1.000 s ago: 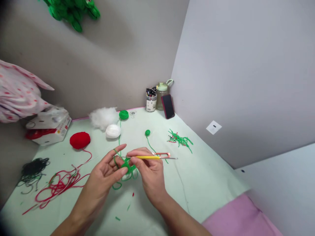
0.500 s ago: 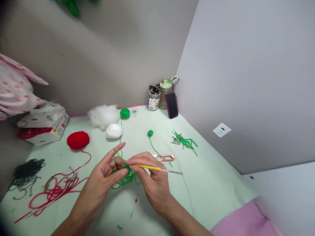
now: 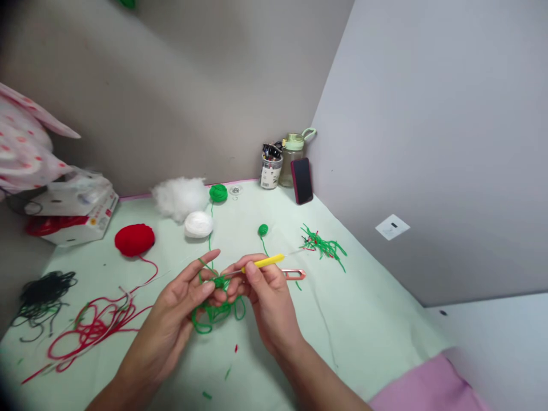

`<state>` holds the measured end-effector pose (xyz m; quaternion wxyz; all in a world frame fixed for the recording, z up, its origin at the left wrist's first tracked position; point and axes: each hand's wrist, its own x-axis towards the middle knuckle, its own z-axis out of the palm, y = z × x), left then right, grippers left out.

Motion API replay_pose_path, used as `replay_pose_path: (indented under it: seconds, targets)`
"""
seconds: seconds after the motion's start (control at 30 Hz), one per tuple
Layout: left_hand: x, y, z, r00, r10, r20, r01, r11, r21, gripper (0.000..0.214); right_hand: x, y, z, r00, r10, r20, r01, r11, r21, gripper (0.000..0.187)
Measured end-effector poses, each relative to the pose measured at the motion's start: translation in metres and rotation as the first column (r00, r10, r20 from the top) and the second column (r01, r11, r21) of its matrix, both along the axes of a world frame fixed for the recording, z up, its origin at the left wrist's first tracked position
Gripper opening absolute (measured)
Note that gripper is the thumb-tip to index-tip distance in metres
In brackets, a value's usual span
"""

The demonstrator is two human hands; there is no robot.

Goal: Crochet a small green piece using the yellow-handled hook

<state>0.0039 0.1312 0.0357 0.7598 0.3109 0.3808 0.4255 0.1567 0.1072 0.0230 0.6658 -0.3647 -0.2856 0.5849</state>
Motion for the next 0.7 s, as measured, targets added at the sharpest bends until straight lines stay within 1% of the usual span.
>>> replay_pose_path:
  seconds: [0.13,0.47,0.57,0.7]
  targets:
    - [-0.0005,-0.0020,0.0022,1.000,-0.018,-0.012,0.018,1.000,0.005,0.051,0.0021,-0.0011,0.0027,1.000,0.014,0.000,-0.014,1.000,0.018,0.022]
    - [-0.0050,-0.0026,0.0053,1.000,0.004,-0.020,-0.004,1.000,0.023,0.048,-0.0034,-0.0011,0.0073,1.000,0.019,0.007,-0.020,1.000,0.005,0.023]
    - [-0.0049,-0.0014,0.0048,1.000,0.014,-0.013,-0.013,0.999,0.031,0.048,-0.0052,-0.0005,0.0051,0.999,0.008,0.043,-0.009,1.000,0.008,0.023]
    - [-0.0048,0.0022,0.0020,1.000,-0.008,0.016,0.008,0.999,0.031,0.055,-0.0062,-0.0007,-0.0007,0.988,-0.010,0.151,0.004,0.999,0.040,0.023]
